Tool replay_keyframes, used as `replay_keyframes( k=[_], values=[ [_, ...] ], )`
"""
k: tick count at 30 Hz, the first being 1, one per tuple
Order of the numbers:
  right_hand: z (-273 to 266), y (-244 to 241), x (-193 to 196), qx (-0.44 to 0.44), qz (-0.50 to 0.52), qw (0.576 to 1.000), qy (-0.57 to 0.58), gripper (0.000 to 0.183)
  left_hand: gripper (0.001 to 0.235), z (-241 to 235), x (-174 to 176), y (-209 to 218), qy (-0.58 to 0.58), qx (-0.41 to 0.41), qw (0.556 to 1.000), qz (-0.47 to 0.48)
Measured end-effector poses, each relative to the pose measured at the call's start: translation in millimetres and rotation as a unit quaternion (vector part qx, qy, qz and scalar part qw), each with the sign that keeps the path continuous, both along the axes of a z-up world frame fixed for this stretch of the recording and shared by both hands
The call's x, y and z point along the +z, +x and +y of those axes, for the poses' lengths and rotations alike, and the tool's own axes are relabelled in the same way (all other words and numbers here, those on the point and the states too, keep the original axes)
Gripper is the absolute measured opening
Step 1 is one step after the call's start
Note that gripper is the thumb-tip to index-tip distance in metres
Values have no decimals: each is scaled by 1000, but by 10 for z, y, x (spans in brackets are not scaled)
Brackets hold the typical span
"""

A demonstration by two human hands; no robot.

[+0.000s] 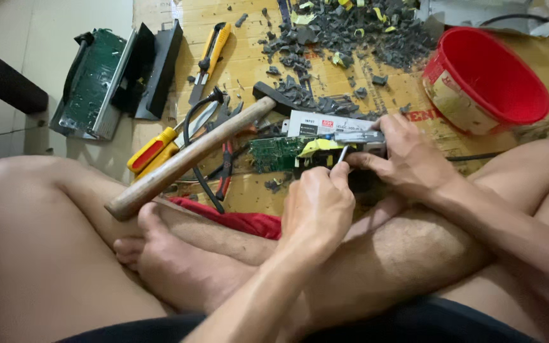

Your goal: The person sits on the floor and uses a hammer and a screwdriver to forcefully dismantle a white electronic device. They repeatedly strike the device to break its casing and pry out internal components, scattering debris across the floor.

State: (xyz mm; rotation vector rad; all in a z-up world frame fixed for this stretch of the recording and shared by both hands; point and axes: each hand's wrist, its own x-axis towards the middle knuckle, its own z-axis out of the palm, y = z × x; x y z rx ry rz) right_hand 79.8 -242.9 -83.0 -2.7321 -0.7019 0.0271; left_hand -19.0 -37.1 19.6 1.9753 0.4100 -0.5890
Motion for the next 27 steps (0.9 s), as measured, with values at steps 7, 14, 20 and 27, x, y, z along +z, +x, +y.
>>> replay_keyframes(
  k=[7, 14, 20, 27],
  values=[
    [-65, -4, -166, 3, -35, 999, 29, 68, 58, -150, -312, -39, -46, 30, 998, -6],
    [6, 13, -102, -40, 30, 997, -56, 66, 56, -137, -598, 2, -79, 25, 997, 4],
    [11, -5, -100, -43, 46, 995, -77, 67, 53, -71, -568, -67, -131, 39, 991, -4],
    [25, 1, -59, -33, 29, 997, -57, 58, 56, -76, -635, -37, -89, 9, 996, -29]
  ],
)
